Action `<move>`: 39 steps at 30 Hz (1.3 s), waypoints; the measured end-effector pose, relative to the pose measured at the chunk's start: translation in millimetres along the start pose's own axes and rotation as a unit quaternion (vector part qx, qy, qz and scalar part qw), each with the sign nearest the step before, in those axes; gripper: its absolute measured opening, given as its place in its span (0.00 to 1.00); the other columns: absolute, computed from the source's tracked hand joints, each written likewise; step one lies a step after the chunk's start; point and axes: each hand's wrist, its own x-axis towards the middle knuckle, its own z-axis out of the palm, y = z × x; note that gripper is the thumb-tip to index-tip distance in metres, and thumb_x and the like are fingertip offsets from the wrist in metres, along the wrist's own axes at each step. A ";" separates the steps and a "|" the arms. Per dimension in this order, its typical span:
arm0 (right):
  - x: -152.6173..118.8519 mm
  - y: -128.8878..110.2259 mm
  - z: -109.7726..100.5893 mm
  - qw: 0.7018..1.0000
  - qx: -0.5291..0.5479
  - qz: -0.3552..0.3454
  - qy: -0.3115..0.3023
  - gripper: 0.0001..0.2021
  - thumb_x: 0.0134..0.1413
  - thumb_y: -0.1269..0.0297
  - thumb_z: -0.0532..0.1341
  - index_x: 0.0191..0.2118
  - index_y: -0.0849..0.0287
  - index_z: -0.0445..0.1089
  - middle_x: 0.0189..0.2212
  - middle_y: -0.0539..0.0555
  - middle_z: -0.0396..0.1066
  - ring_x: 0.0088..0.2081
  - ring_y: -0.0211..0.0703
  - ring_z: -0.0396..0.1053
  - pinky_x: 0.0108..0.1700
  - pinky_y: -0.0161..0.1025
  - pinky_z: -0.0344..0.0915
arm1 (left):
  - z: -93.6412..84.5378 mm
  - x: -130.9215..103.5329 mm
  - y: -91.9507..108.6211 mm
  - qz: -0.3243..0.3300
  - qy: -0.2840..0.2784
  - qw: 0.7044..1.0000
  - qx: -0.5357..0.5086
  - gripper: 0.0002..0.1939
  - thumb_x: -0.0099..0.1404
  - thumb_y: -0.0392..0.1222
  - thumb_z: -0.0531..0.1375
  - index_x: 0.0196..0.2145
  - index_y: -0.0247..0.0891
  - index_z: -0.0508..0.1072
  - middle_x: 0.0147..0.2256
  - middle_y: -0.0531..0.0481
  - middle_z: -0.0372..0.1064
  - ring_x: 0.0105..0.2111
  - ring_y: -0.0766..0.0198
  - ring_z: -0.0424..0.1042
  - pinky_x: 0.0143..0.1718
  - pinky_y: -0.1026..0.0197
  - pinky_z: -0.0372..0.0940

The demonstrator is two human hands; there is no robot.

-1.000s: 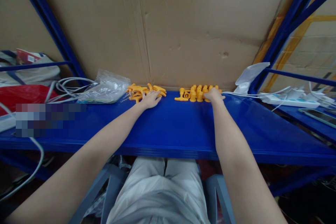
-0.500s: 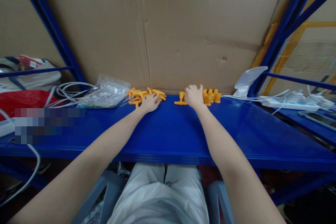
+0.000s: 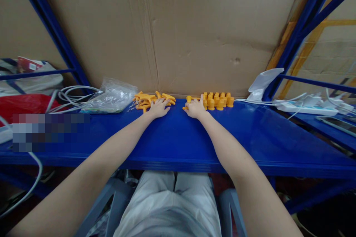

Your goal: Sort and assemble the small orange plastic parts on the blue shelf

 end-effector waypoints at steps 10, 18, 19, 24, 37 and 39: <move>0.6 -2.6 -8.3 0.997 0.073 0.015 -0.034 0.22 0.60 0.63 0.57 0.59 0.57 0.68 0.57 0.65 0.74 0.60 0.62 0.69 0.62 0.63 0.56 | -1.4 -4.0 9.7 0.053 0.104 0.992 -0.040 0.26 0.71 0.42 0.53 0.64 0.41 0.68 0.68 0.36 0.61 0.70 0.40 0.55 0.68 0.26 0.48; 8.3 -1.7 1.4 0.982 0.182 0.039 -0.022 0.23 0.57 0.65 0.61 0.59 0.54 0.71 0.51 0.59 0.78 0.52 0.56 0.76 0.51 0.49 0.69 | -1.1 -7.5 30.4 0.195 0.058 0.978 -0.040 0.23 0.69 0.39 0.54 0.60 0.40 0.73 0.59 0.41 0.74 0.61 0.48 0.70 0.67 0.37 0.55; 9.9 -1.2 3.8 0.976 0.213 0.033 -0.018 0.21 0.57 0.67 0.62 0.57 0.55 0.72 0.47 0.58 0.79 0.48 0.53 0.77 0.49 0.46 0.70 | 0.1 -6.7 30.9 0.211 0.044 0.976 -0.037 0.23 0.69 0.39 0.55 0.60 0.40 0.73 0.58 0.41 0.74 0.60 0.49 0.71 0.66 0.40 0.58; 17.1 -1.3 14.9 0.902 0.429 0.038 -0.005 0.15 0.47 0.78 0.67 0.43 0.59 0.73 0.28 0.48 0.75 0.30 0.39 0.73 0.36 0.35 0.68 | 3.4 -2.4 25.9 0.234 0.013 0.971 -0.035 0.20 0.67 0.40 0.57 0.55 0.36 0.75 0.53 0.39 0.78 0.52 0.50 0.77 0.56 0.51 0.69; 17.7 -7.2 1.6 0.852 0.521 0.018 0.049 0.13 0.50 0.78 0.60 0.41 0.60 0.75 0.30 0.51 0.77 0.35 0.41 0.75 0.44 0.40 0.71 | 0.0 -1.6 24.2 0.226 0.065 0.971 -0.052 0.16 0.64 0.30 0.53 0.45 0.38 0.76 0.43 0.42 0.76 0.45 0.52 0.75 0.49 0.51 0.69; 17.2 -0.5 1.0 0.911 0.399 0.008 0.106 0.12 0.54 0.74 0.60 0.44 0.60 0.76 0.38 0.56 0.78 0.41 0.47 0.75 0.48 0.45 0.70 | -2.5 -3.0 24.8 0.226 0.092 0.969 -0.043 0.18 0.64 0.29 0.51 0.46 0.37 0.75 0.43 0.40 0.75 0.46 0.51 0.74 0.50 0.50 0.68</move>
